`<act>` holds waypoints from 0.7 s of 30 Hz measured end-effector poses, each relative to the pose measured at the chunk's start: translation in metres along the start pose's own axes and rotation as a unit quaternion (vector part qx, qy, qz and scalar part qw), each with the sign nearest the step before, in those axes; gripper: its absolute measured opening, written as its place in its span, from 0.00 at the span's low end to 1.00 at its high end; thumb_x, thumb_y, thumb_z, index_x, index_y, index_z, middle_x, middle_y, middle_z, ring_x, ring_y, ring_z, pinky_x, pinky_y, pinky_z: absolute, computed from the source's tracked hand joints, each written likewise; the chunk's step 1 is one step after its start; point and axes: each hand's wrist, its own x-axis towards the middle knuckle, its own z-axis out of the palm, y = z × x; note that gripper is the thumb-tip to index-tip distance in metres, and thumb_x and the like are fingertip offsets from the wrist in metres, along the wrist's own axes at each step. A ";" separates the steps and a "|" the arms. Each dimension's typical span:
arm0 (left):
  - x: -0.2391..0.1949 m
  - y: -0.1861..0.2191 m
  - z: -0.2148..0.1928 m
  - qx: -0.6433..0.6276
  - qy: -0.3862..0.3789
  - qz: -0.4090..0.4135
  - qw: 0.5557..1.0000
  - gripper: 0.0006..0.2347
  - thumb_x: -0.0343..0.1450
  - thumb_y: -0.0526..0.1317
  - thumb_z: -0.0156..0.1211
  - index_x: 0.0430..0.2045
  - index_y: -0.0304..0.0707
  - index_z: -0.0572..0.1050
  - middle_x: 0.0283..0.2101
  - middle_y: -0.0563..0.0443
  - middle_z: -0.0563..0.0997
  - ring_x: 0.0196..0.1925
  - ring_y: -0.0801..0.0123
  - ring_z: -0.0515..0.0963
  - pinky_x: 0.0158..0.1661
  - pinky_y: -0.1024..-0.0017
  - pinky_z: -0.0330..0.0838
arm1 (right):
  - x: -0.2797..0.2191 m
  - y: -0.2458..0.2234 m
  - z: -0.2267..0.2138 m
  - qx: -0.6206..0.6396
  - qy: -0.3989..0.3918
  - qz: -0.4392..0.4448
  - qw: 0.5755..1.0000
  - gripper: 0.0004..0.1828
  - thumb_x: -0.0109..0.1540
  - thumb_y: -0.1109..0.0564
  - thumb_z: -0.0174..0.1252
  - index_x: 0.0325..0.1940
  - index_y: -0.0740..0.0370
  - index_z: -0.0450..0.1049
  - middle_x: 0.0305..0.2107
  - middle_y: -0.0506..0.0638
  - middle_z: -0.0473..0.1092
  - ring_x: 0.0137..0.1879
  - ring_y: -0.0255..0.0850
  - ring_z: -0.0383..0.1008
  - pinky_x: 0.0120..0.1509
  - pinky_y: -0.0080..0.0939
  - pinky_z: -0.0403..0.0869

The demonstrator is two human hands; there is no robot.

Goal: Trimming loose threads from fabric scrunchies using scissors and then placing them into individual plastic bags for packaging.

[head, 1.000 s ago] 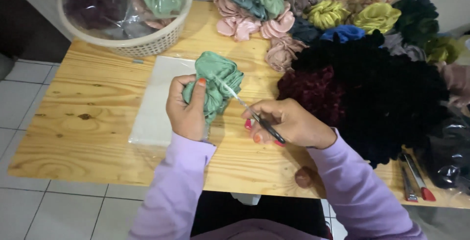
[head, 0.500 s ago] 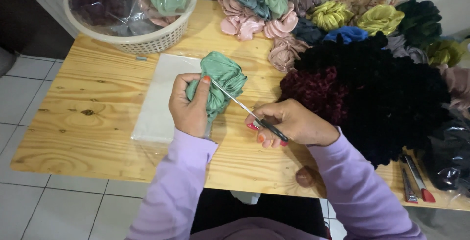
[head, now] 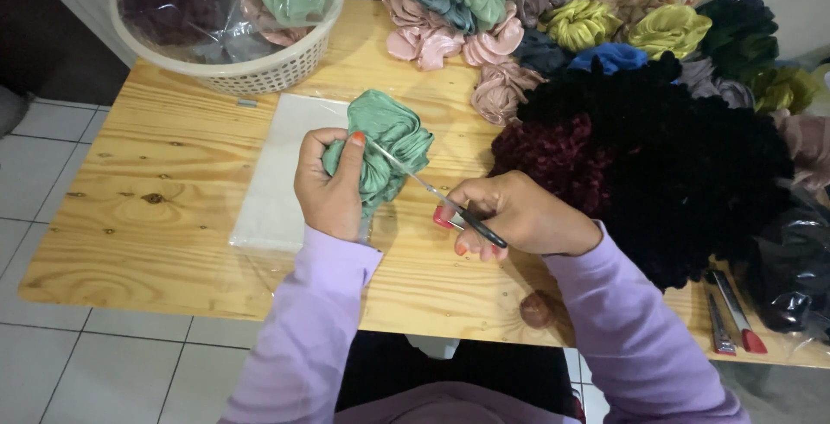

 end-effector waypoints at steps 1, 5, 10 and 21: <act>0.000 0.001 0.000 -0.001 0.000 0.000 1.000 0.04 0.75 0.39 0.64 0.34 0.42 0.75 0.27 0.56 0.72 0.33 0.78 0.69 0.38 0.74 0.72 | 0.001 0.003 -0.002 0.000 0.001 0.000 1.000 0.24 0.49 0.64 0.74 0.47 0.73 0.78 0.20 0.64 0.78 0.22 0.45 0.80 0.22 0.37 0.81; -0.004 0.004 0.004 -0.005 -0.053 0.007 0.999 0.03 0.73 0.35 0.65 0.35 0.43 0.76 0.29 0.55 0.75 0.34 0.78 0.71 0.39 0.75 0.72 | 0.003 0.006 -0.014 0.026 0.063 -0.148 0.987 0.31 0.46 0.60 0.76 0.50 0.69 0.74 0.27 0.62 0.78 0.27 0.40 0.78 0.25 0.32 0.79; -0.013 0.006 0.009 0.032 -0.172 0.034 0.984 0.05 0.68 0.33 0.69 0.33 0.44 0.79 0.30 0.50 0.81 0.33 0.74 0.74 0.38 0.71 0.74 | 0.012 0.014 -0.025 -0.020 0.244 -0.269 0.932 0.42 0.47 0.64 0.78 0.62 0.67 0.66 0.43 0.61 0.77 0.43 0.41 0.75 0.41 0.32 0.78; -0.017 -0.004 0.013 0.047 -0.289 0.116 0.949 0.11 0.65 0.39 0.75 0.39 0.43 0.82 0.36 0.45 0.83 0.41 0.56 0.84 0.46 0.63 0.76 | 0.019 0.023 -0.023 0.014 0.265 -0.277 0.923 0.28 0.53 0.63 0.72 0.55 0.63 0.69 0.31 0.49 0.72 0.34 0.30 0.70 0.40 0.26 0.72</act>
